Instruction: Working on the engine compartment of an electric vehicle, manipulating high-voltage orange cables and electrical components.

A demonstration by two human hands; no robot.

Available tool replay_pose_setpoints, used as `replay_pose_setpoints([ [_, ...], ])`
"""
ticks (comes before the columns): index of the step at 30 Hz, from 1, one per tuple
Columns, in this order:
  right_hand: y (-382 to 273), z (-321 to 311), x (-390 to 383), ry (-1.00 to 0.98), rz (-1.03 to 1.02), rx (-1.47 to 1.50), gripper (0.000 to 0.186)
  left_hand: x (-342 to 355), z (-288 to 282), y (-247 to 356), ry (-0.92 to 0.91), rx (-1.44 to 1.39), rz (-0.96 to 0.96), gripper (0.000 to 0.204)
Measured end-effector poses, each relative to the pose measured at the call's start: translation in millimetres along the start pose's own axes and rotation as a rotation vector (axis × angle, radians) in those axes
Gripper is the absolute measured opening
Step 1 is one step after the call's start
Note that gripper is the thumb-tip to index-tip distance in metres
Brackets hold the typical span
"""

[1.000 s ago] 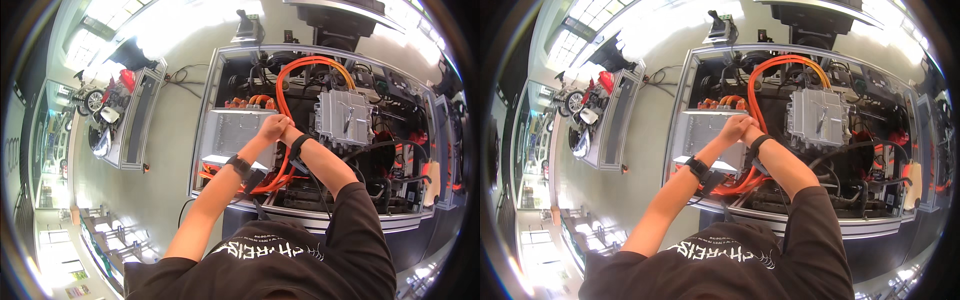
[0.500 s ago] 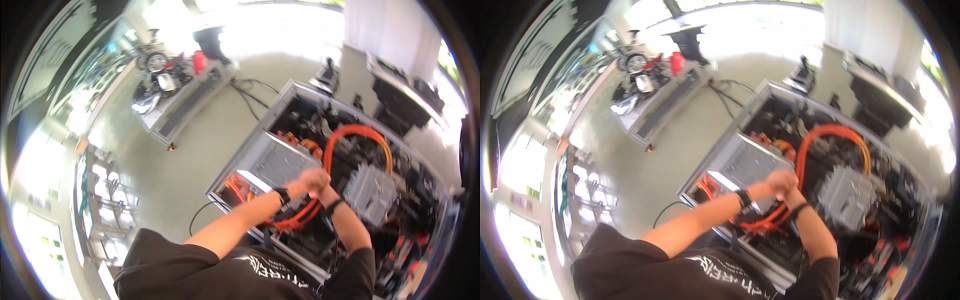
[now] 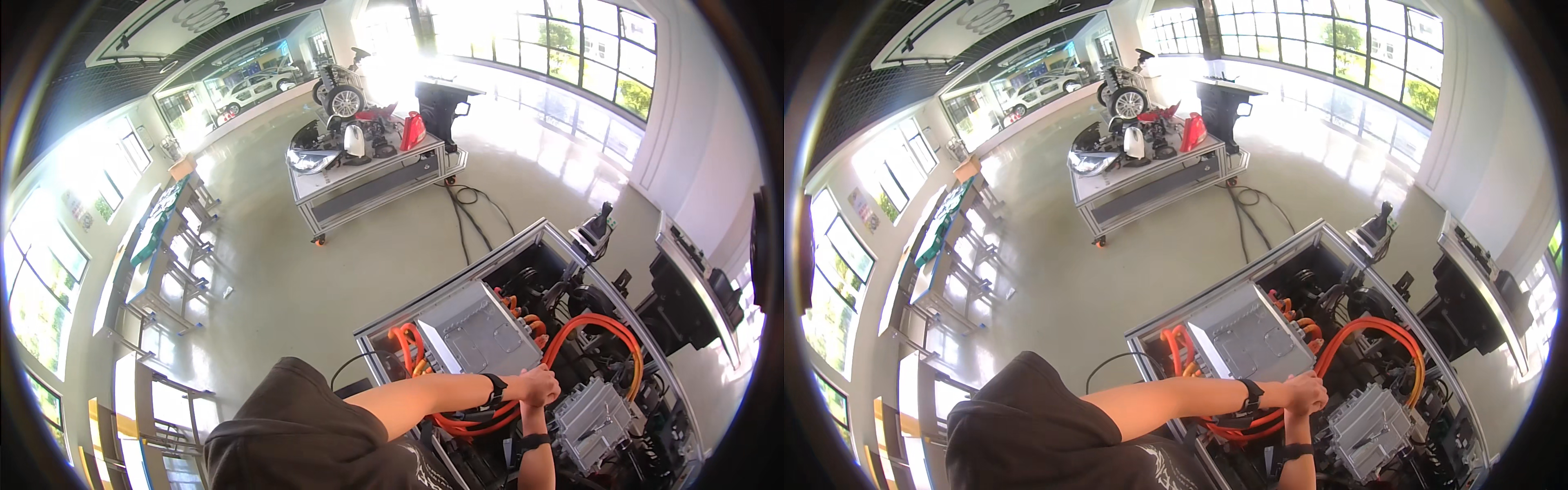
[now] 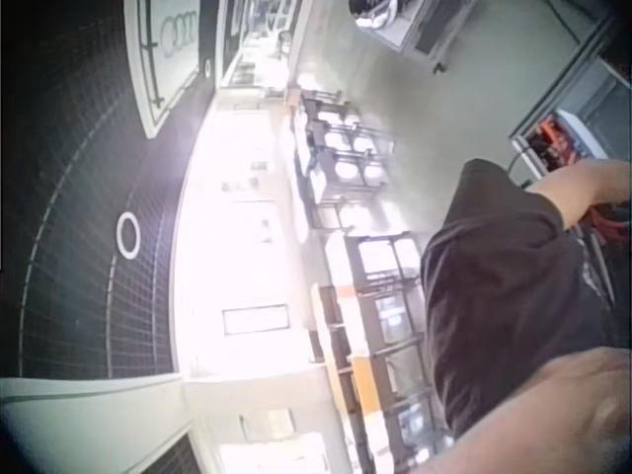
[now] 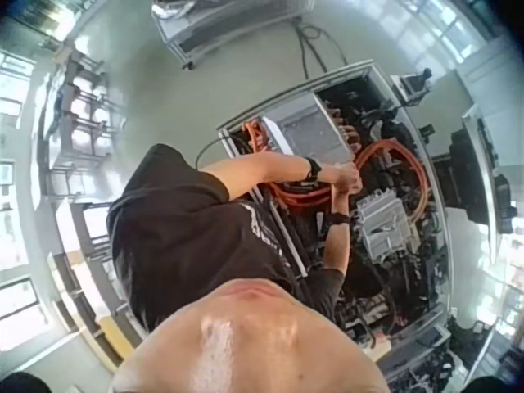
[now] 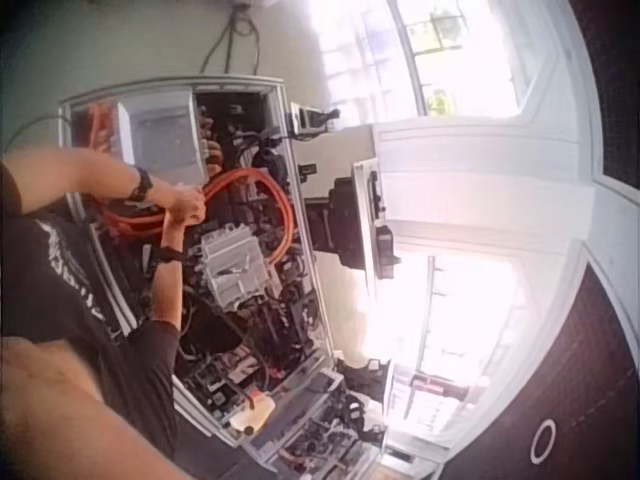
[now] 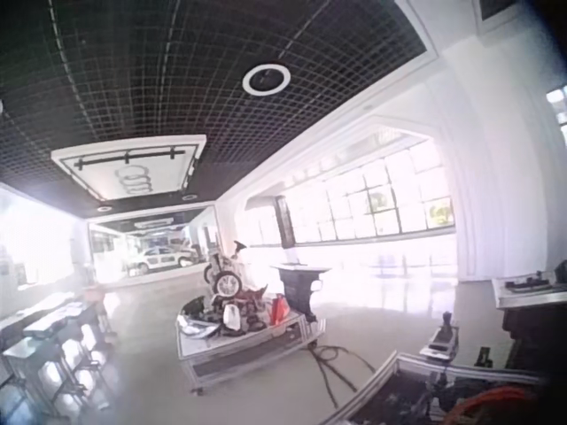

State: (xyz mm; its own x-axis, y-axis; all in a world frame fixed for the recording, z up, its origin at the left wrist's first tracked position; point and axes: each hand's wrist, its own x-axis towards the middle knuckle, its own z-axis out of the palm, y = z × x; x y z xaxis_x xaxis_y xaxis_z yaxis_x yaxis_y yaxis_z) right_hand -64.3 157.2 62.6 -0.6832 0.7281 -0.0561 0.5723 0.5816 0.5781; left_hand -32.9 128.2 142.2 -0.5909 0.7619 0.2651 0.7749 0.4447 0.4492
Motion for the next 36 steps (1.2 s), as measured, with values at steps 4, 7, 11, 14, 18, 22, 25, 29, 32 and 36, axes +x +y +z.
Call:
replay_pose_setpoints([
  [4,-10.5,-33.4,-9.2,0.055,-0.113,-0.263,0.011,-8.5,-20.5,-19.6,-0.071,-0.059,-0.163,0.012],
  [7,24.1,-66.2,-31.1,-0.069,-0.167,-0.131,0.019,-3.5,-29.8,-8.6,-0.156,-0.011,-0.218,0.012],
  [11,28.1,-70.7,-30.9,-0.081,-0.183,-0.057,0.020,-10.2,-27.9,-8.8,-0.055,0.026,-0.096,0.013],
  [14,30.3,-70.2,-23.0,-0.086,-0.195,-0.014,0.020,-4.8,-26.3,-7.2,-0.098,-0.033,-0.144,0.016],
  [18,22.4,-74.2,-18.6,-0.091,-0.233,0.033,0.020,-8.2,-29.5,-25.8,-0.051,-0.139,-0.269,0.023],
  [22,29.6,-66.8,-7.7,-0.121,-0.264,0.096,0.020,-6.2,-30.6,-26.8,-0.235,-0.009,-0.299,0.023],
  [25,25.7,-64.5,-3.9,-0.135,-0.325,0.131,0.020,3.7,-36.3,-34.1,-0.359,0.157,-0.207,0.023],
  [29,27.2,-56.9,0.3,-0.147,-0.391,0.172,0.020,16.8,-35.7,-22.6,-0.369,0.184,-0.119,0.024],
  [32,27.6,-48.6,-0.2,-0.155,-0.437,0.189,0.020,22.8,-35.6,-14.0,-0.365,0.067,-0.138,0.025],
  [36,18.9,-48.2,-5.2,-0.141,-0.503,0.207,0.020,19.7,-31.6,-21.5,-0.461,-0.100,-0.193,0.036],
])
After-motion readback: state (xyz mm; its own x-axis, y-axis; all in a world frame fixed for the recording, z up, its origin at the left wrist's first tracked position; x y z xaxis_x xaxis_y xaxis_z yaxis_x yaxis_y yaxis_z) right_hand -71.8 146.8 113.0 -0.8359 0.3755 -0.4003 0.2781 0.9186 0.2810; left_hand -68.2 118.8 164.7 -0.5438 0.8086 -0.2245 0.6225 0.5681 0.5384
